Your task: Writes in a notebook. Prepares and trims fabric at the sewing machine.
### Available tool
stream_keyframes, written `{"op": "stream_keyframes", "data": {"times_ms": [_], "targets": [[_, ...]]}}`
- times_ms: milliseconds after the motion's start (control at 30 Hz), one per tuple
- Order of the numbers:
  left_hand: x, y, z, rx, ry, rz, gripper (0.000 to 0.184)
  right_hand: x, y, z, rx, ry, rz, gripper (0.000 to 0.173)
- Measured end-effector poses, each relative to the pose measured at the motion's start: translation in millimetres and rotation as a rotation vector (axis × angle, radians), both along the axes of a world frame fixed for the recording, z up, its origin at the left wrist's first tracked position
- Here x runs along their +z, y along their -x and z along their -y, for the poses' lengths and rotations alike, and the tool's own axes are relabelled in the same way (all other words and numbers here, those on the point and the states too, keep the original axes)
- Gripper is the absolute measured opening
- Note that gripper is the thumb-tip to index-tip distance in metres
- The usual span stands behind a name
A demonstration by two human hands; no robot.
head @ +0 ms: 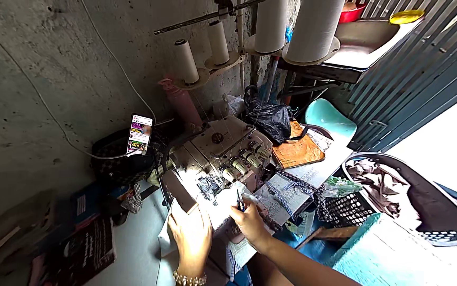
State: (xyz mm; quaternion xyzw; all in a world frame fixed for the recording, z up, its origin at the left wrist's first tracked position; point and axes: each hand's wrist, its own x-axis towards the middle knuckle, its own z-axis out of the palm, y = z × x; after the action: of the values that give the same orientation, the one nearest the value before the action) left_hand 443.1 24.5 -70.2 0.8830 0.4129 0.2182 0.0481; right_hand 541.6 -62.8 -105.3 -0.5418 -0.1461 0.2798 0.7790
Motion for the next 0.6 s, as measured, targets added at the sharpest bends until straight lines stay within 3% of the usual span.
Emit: {"op": "stream_keyframes", "data": {"times_ms": [167, 333, 433, 500, 600], "targets": [[7.1, -7.4, -13.8, 0.079, 0.099, -0.070, 0.055, -5.7, -3.4, 1.8, -0.025, -0.017, 0.138, 0.026], [41.5, -16.3, -22.4, 0.238, 0.334, -0.145, 0.073, -22.9, -14.6, 34.0, -0.053, 0.094, 0.397, 0.014], [38.6, -7.0, -31.0, 0.260, 0.376, -0.027, 0.086, -25.6, -26.3, 57.6, 0.120, 0.301, 0.472, 0.040], [29.4, 5.6, -38.0, 0.202, 0.330, 0.062, 0.082, -20.1, -33.0, 71.0, 0.221, 0.399, 0.555, 0.053], [23.5, 26.8, -35.3, 0.099, 0.180, 0.236, 0.049, 0.1, -32.5, 79.7, 0.248, 0.420, 0.766, 0.047]]}}
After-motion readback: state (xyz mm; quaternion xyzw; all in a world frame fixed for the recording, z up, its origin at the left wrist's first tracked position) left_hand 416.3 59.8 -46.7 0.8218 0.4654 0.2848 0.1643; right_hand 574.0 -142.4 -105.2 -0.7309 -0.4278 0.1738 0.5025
